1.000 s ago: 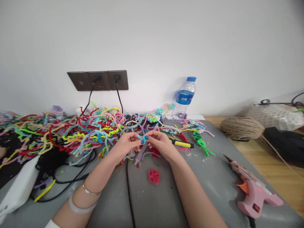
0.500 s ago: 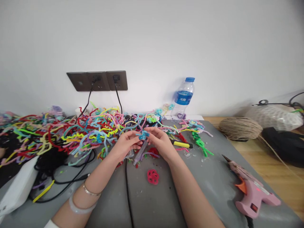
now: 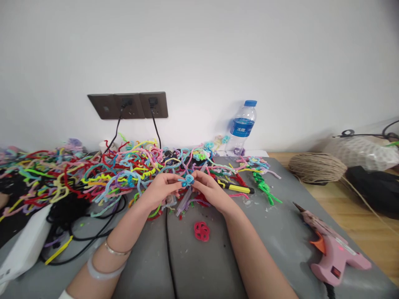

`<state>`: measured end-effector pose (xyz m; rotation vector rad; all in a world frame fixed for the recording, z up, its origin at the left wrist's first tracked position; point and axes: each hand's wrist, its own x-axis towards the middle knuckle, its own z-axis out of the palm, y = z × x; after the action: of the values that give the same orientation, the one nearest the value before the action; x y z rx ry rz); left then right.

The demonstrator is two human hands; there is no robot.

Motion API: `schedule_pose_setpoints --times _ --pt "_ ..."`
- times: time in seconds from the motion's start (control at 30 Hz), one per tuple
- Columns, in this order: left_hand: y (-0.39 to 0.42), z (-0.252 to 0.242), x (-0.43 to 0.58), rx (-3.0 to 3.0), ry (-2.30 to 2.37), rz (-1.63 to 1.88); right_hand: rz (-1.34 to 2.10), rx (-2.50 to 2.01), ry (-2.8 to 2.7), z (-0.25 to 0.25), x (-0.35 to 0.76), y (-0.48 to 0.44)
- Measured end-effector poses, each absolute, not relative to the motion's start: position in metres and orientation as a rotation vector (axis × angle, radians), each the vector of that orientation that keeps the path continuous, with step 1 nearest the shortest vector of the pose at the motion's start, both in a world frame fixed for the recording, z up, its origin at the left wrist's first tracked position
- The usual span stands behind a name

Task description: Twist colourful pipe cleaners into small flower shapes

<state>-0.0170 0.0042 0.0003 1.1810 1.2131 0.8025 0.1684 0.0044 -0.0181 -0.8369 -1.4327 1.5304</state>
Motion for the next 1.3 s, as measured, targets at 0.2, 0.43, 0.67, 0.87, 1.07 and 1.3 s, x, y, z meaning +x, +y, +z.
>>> schedule_pose_setpoints --times 0.2,0.43,0.67,0.87,1.07,1.3 --pt "0.002 0.006 -0.019 1.093 1.110 0.782 1.536 -0.879 -1.467 -0.016 0.170 0.002" --pt "0.000 0.012 -0.014 1.078 0.989 0.869 1.562 -0.912 -1.464 -0.015 0.169 0.003" --pt "0.001 0.001 -0.007 1.165 1.037 0.982 1.541 -0.896 -1.375 -0.015 0.166 0.003" --pt "0.001 -0.003 -0.007 1.419 1.122 1.065 1.473 -0.882 -1.363 -0.014 0.164 0.004" --pt "-0.002 0.004 -0.007 1.611 1.110 1.127 1.551 -0.869 -1.294 -0.016 0.164 0.002" --pt "-0.007 0.013 -0.002 1.596 1.143 1.091 1.571 -0.865 -1.194 -0.019 0.160 0.002"
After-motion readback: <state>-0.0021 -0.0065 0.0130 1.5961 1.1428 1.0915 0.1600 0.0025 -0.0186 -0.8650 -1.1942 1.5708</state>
